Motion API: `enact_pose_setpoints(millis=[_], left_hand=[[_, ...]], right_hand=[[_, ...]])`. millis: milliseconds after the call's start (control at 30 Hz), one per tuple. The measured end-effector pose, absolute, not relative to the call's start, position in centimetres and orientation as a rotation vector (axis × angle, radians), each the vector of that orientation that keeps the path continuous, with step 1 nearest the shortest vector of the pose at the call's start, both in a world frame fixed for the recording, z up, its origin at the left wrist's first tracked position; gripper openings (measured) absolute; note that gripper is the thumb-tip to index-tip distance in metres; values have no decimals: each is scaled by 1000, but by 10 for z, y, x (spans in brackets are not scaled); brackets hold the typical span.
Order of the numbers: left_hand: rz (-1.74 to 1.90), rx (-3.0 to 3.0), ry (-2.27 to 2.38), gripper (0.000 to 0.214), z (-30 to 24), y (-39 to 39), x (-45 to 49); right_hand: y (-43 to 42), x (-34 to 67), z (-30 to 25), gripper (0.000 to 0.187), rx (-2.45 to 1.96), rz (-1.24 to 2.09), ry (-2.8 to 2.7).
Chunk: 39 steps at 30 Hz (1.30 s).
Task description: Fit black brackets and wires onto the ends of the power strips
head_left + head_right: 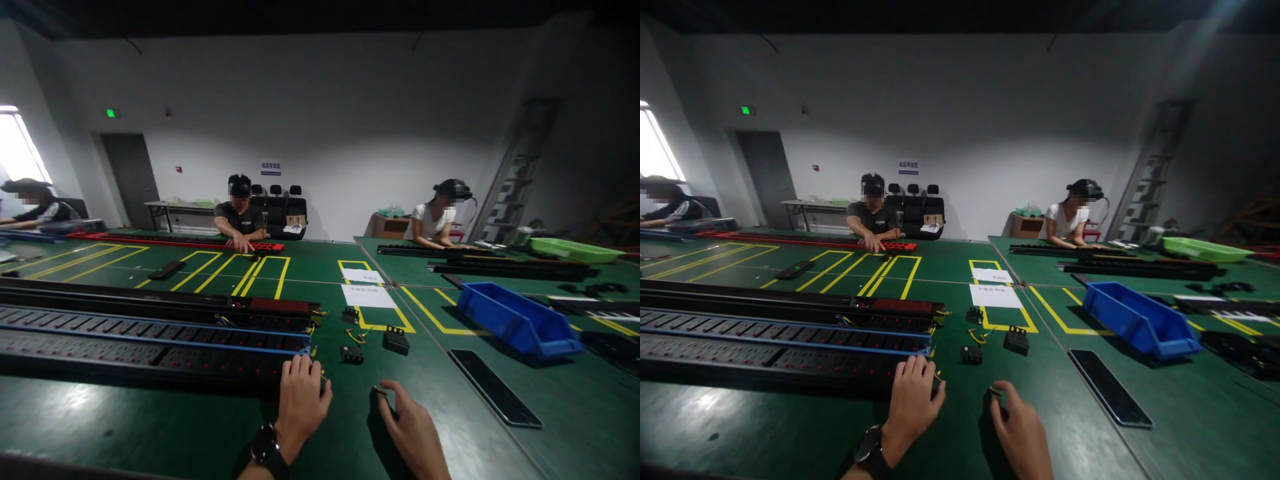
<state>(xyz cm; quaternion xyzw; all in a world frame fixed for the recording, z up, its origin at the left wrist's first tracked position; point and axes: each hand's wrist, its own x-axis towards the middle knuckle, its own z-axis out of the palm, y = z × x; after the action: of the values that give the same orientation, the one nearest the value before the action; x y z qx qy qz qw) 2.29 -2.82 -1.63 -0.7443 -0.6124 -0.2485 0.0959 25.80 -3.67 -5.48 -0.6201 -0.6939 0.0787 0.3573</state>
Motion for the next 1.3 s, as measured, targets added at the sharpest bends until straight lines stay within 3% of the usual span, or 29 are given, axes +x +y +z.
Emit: enact_pose_setpoints(millis=[1067,1300], left_hand=[[-705,-2207,-1742,19,-9,-31,23],[-672,-2238,-1724,19,-6,-32,22]], right_hand=[[-45,254,-47,30,-1605,185,-1878],[-21,260,-37,38,-1631,262,-1760]])
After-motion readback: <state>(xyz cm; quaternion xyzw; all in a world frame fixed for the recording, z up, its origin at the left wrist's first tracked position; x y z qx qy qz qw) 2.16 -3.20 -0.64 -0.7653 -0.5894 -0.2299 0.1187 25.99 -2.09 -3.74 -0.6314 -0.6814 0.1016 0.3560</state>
